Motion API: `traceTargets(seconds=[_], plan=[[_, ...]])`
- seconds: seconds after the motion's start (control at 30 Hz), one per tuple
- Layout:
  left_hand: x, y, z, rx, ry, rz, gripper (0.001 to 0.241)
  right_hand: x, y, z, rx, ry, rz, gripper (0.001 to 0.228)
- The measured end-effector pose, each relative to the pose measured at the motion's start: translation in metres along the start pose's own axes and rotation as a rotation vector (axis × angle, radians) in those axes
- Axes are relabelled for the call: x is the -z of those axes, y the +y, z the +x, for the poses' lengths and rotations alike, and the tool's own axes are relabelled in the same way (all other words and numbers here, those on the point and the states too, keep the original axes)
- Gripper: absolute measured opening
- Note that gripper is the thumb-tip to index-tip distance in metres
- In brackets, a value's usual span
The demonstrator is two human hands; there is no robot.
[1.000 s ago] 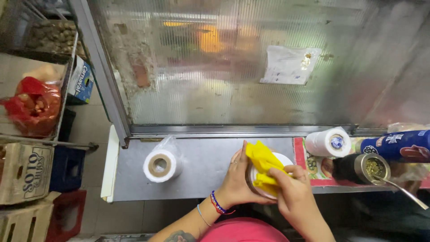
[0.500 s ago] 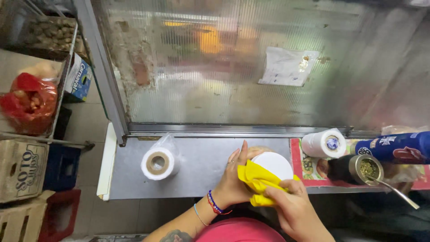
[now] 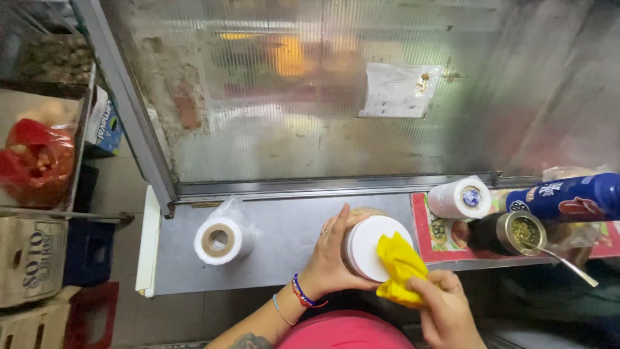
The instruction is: Cleaning a plastic container and its lid with a yellow cloth
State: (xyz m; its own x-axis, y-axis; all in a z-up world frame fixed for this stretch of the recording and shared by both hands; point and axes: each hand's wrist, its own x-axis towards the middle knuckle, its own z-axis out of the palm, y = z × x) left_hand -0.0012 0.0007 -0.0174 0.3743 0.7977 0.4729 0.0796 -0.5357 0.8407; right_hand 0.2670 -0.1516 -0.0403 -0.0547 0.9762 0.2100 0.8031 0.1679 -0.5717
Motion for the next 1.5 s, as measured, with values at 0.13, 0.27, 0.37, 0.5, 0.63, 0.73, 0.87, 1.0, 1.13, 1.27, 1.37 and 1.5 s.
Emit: traceTargets(seconds=[0.13,0.27,0.37,0.5,0.63,0.73,0.87,1.0,1.13,1.27,1.37,1.5], plan=[[-0.011,-0.017,-0.008,-0.135,0.079,0.029,0.120,-0.008,-0.059,0.043,0.240,-0.054,-0.099,0.052],[-0.004,-0.002,0.000,-0.089,0.019,-0.001,0.139,0.015,-0.046,0.067,0.137,0.007,-0.108,0.058],[-0.002,-0.004,-0.006,-0.064,0.034,0.005,0.140,0.047,-0.016,0.050,-0.051,0.045,-0.122,0.048],[-0.005,-0.005,-0.007,-0.031,0.023,0.041,0.135,0.069,0.015,0.000,-0.474,0.575,1.092,0.032],[-0.028,-0.016,-0.021,-0.089,0.078,0.080,0.142,0.073,0.020,0.000,-0.466,0.917,1.527,0.041],[-0.048,-0.037,-0.032,-0.006,0.183,0.202,0.152,0.068,0.014,0.003,-0.599,0.996,1.681,0.049],[-0.055,-0.034,0.012,-0.173,0.099,-0.028,0.138,0.071,-0.004,0.004,-0.356,0.805,2.090,0.044],[-0.062,-0.032,0.050,-0.256,-0.009,-0.007,0.123,0.088,-0.030,0.019,-0.290,0.685,1.852,0.084],[-0.050,0.006,0.061,-0.376,-0.014,0.078,0.114,0.081,-0.027,0.009,-0.307,0.654,1.557,0.060],[-0.043,0.090,0.075,-0.390,-0.198,-0.089,0.073,0.074,-0.022,-0.008,-0.301,0.440,1.239,0.038],[-0.052,0.120,0.080,-0.404,-0.385,-0.155,0.039,0.068,-0.002,-0.027,-0.360,0.305,1.096,0.042],[-0.084,0.111,0.067,-0.328,-0.440,-0.180,0.015,0.096,-0.027,0.002,-0.512,0.182,0.792,0.090]])
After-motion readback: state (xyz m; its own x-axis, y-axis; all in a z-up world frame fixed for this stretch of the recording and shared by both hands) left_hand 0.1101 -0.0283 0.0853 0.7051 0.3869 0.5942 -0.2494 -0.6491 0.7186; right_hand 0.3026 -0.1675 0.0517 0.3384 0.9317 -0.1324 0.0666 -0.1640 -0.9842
